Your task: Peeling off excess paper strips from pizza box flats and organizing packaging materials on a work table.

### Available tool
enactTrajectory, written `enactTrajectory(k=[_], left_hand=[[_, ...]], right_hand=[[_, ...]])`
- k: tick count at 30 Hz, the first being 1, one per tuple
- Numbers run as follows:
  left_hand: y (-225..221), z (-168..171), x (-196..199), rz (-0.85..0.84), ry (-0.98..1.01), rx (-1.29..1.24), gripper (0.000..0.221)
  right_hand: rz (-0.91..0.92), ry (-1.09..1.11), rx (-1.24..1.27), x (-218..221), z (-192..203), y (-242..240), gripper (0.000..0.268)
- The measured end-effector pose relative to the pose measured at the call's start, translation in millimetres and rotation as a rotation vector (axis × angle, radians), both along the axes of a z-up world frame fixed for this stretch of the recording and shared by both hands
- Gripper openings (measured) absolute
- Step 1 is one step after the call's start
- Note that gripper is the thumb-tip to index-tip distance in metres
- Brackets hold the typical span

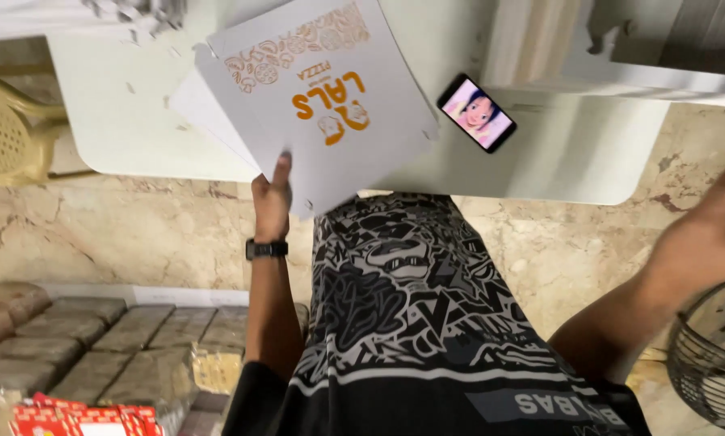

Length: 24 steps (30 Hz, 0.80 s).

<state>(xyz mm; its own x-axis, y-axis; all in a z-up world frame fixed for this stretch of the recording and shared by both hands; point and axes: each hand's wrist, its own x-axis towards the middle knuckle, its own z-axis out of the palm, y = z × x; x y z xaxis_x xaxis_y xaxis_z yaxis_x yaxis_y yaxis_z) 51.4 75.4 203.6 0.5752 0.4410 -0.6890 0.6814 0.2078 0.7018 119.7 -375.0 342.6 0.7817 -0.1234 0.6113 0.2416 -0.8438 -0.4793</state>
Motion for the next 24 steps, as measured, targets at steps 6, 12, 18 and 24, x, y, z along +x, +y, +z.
enactTrajectory(k=[6, 12, 18, 24], left_hand=[[69.5, 101.4, -7.2, -0.481, -0.545, 0.163, 0.029], [108.1, 164.8, -33.9, -0.521, -0.884, 0.301, 0.038], [44.9, 146.1, -53.8, -0.049, -1.051, 0.128, 0.032], [46.2, 108.8, -36.9, -0.542, -0.898, 0.065, 0.027]], right_hand=[[0.163, 0.189, 0.199, -7.7, 12.4, 140.5, 0.035], [0.249, 0.348, 0.441, -15.9, -10.2, 184.6, 0.031], [0.658, 0.696, 1.778, -64.6, -99.0, 202.3, 0.065], [0.243, 0.588, 1.362, -37.0, 8.8, 295.1, 0.068]])
